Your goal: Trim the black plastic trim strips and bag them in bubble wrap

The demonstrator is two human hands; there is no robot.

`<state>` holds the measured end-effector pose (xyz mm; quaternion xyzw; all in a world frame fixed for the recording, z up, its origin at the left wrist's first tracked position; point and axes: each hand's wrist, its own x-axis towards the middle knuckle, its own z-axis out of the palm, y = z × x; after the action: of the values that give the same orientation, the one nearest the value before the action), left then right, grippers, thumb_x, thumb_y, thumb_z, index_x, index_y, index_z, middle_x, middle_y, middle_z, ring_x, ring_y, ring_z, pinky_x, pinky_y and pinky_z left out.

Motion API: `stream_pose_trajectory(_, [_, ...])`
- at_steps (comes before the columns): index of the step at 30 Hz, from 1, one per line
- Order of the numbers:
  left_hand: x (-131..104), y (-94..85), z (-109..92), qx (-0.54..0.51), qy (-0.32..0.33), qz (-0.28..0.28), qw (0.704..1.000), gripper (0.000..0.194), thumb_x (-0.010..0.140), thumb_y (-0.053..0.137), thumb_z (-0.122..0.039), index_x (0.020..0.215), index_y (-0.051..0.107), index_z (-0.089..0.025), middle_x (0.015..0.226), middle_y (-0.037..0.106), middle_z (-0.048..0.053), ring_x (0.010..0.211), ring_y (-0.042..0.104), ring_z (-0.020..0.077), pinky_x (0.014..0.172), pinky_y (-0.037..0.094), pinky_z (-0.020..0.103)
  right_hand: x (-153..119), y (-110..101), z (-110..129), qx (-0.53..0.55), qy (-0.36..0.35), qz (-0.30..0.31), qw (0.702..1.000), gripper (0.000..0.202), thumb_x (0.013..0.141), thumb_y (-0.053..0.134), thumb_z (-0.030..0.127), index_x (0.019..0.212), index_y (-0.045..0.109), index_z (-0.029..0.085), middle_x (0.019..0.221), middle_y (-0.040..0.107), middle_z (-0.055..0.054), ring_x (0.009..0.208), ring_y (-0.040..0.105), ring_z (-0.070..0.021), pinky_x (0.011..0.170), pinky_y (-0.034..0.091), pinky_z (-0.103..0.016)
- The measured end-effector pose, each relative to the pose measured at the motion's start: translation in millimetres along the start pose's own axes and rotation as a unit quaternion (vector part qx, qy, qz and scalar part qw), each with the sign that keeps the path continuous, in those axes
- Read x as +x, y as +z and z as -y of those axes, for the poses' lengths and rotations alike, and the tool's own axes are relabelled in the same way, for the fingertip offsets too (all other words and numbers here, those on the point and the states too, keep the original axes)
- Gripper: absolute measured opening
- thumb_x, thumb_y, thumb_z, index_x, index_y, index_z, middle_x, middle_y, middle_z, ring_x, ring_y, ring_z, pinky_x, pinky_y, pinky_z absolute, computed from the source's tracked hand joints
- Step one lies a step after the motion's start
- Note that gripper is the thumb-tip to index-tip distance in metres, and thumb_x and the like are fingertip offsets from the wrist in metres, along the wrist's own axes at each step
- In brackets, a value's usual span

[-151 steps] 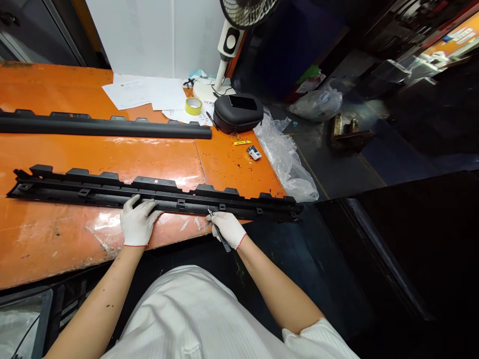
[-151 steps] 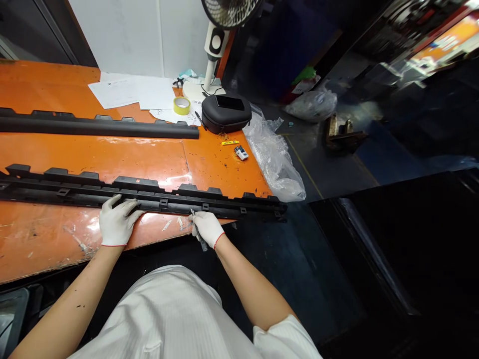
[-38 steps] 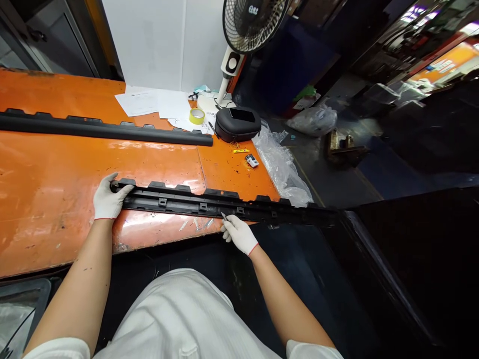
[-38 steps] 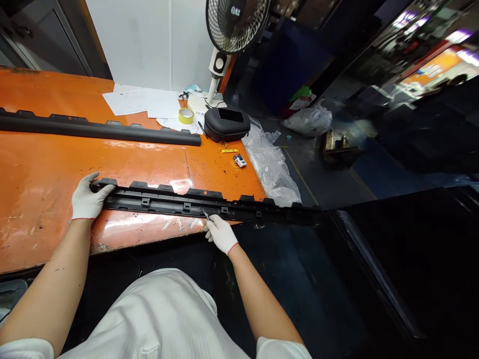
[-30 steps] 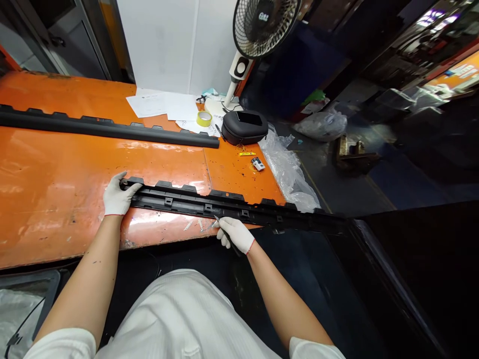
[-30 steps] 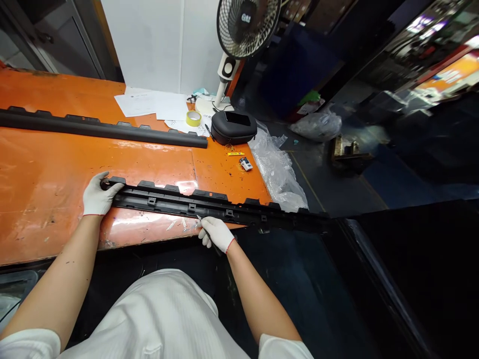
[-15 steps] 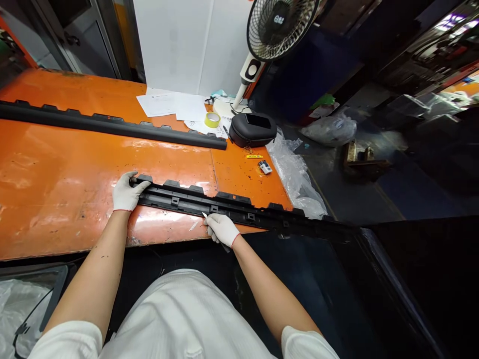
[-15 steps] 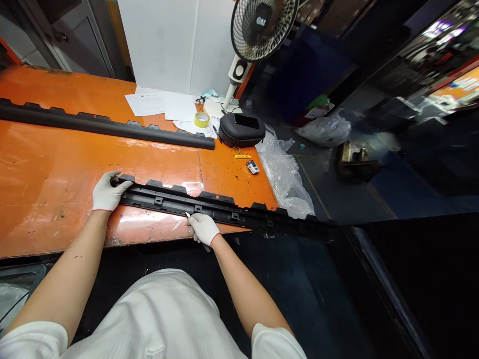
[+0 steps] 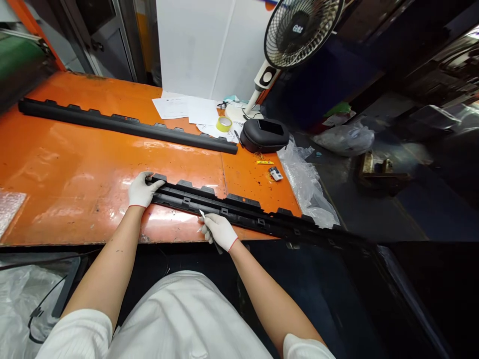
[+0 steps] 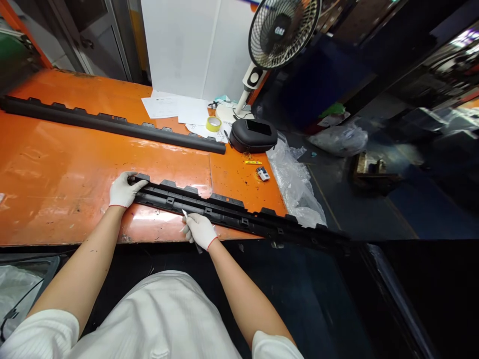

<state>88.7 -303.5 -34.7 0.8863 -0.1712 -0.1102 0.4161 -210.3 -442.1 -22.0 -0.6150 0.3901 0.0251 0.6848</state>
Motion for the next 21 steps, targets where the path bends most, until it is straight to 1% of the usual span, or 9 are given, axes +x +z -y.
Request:
stream_pose_trajectory(4, [-4, 0.8, 2, -0.017, 0.010, -0.014, 1.000, 0.058, 0.079, 0.087, -0.052, 0.127, 0.076, -0.020, 0.119, 0.082, 0.011, 0.115, 0.076, 0.0320, 0.104, 0.060, 0.041, 14, 23, 15, -0.010, 0.021, 0.019, 1.000, 0.018, 0.106, 0.054, 0.024, 0.099, 0.069, 0.021, 0.062, 0.068, 0.004, 0.041, 0.055, -0.0109, 0.038, 0.041, -0.020])
stream_pose_trajectory(7, [-5, 1.5, 2, -0.016, 0.009, -0.015, 1.000, 0.058, 0.079, 0.087, -0.052, 0.126, 0.077, -0.021, 0.117, 0.082, 0.010, 0.113, 0.076, 0.0316, 0.104, 0.060, 0.041, 18, 30, 22, -0.030, 0.033, 0.025, 0.999, 0.020, 0.107, 0.053, 0.020, 0.096, 0.069, 0.021, 0.058, 0.066, 0.005, 0.038, 0.053, -0.0110, 0.035, 0.038, -0.020])
stream_pose_trajectory(14, [-3, 3.2, 2, -0.008, 0.003, -0.010, 1.000, 0.058, 0.080, 0.087, -0.054, 0.127, 0.076, -0.022, 0.120, 0.081, 0.010, 0.116, 0.076, 0.0320, 0.104, 0.060, 0.041, 18, 32, 31, -0.070, 0.043, 0.015, 0.997, 0.021, 0.106, 0.057, 0.020, 0.090, 0.070, 0.020, 0.056, 0.065, 0.006, 0.037, 0.051, -0.0104, 0.034, 0.035, -0.020])
stream_pose_trajectory(18, [-1, 2.8, 0, 0.000, -0.006, 0.004, 1.000, 0.058, 0.079, 0.087, -0.056, 0.126, 0.076, -0.022, 0.121, 0.082, 0.010, 0.115, 0.076, 0.0325, 0.104, 0.059, 0.041, 21, 30, 29, -0.097, 0.024, 0.011, 0.995, 0.022, 0.106, 0.059, 0.021, 0.087, 0.070, 0.021, 0.054, 0.062, 0.006, 0.037, 0.051, -0.0100, 0.036, 0.037, -0.020])
stream_pose_trajectory(21, [1, 2.3, -2, 0.007, -0.010, 0.015, 1.000, 0.058, 0.079, 0.088, -0.058, 0.124, 0.077, -0.023, 0.122, 0.082, 0.010, 0.115, 0.076, 0.0333, 0.102, 0.059, 0.041, 26, 26, 25, -0.095, 0.014, 0.020, 0.995, 0.022, 0.105, 0.062, 0.024, 0.086, 0.072, 0.021, 0.055, 0.063, 0.006, 0.037, 0.050, -0.0095, 0.037, 0.036, -0.020])
